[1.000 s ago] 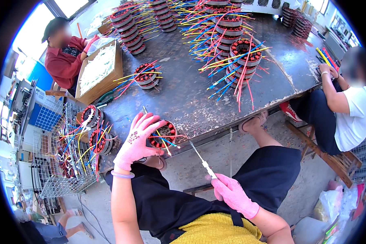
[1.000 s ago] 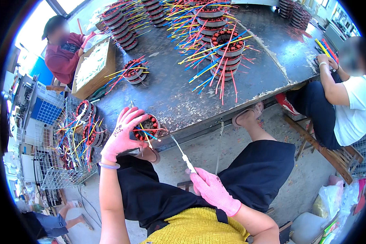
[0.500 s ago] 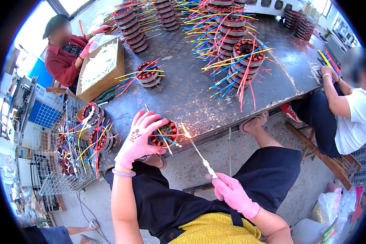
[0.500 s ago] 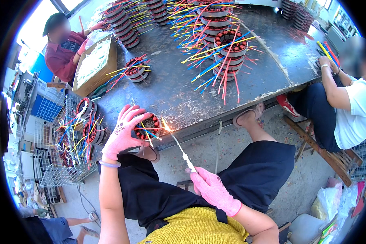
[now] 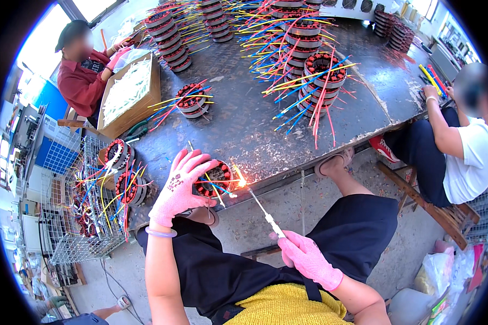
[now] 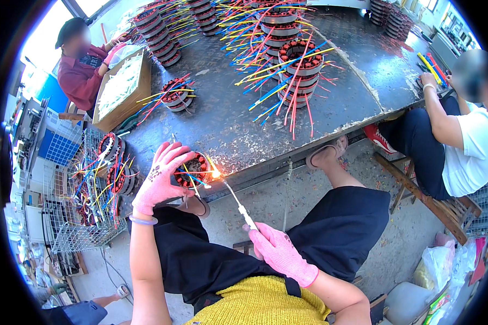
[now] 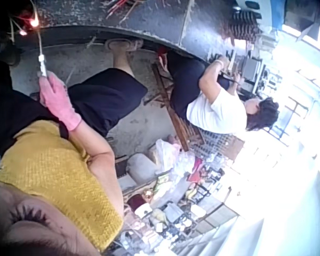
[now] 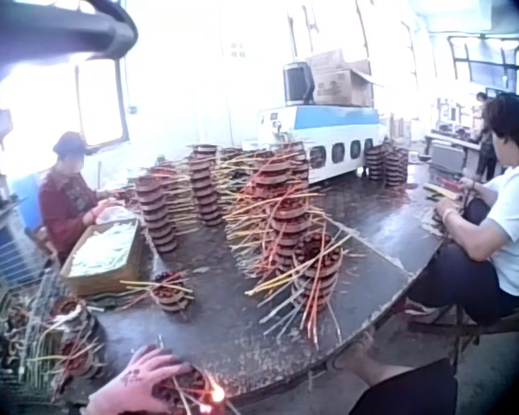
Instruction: The person uses a soldering iron to melt solder onto wire connections within a circular copper coil component, then places the finished component onto a stack on the table.
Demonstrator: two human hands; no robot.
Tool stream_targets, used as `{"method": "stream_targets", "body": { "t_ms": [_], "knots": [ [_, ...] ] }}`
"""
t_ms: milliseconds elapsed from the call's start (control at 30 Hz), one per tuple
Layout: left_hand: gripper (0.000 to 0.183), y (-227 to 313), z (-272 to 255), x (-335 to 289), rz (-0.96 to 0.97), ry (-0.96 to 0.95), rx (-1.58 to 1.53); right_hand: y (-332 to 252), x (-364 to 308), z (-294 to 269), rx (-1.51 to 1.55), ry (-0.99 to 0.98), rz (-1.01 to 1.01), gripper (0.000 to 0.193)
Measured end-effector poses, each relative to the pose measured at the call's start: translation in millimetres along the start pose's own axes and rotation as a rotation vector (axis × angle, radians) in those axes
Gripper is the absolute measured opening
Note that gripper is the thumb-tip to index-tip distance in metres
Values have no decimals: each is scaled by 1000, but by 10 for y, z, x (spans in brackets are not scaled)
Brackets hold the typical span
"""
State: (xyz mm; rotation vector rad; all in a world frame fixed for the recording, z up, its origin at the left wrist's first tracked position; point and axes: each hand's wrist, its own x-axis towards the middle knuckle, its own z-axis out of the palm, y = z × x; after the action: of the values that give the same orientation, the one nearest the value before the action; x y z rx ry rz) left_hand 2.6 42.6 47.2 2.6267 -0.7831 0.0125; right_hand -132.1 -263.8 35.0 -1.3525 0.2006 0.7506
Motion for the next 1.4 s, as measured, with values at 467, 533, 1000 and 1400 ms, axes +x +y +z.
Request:
{"method": "stream_targets", "body": {
  "t_ms": [467,533,1000,1400],
  "knots": [
    [92,13,-25,7,-15,-28,-4,-22,-15,2,-36,9,-21,37],
    [91,16,-29,4,-15,-29,-3,-53,-17,20,-20,12,-4,37],
    [91,21,-25,5,-13,-30,-7,34,9,4,6,0,-11,36],
    [92,19,-23,0,-15,-36,-1,-35,-26,0,-25,-3,-16,37]
  ]
}}
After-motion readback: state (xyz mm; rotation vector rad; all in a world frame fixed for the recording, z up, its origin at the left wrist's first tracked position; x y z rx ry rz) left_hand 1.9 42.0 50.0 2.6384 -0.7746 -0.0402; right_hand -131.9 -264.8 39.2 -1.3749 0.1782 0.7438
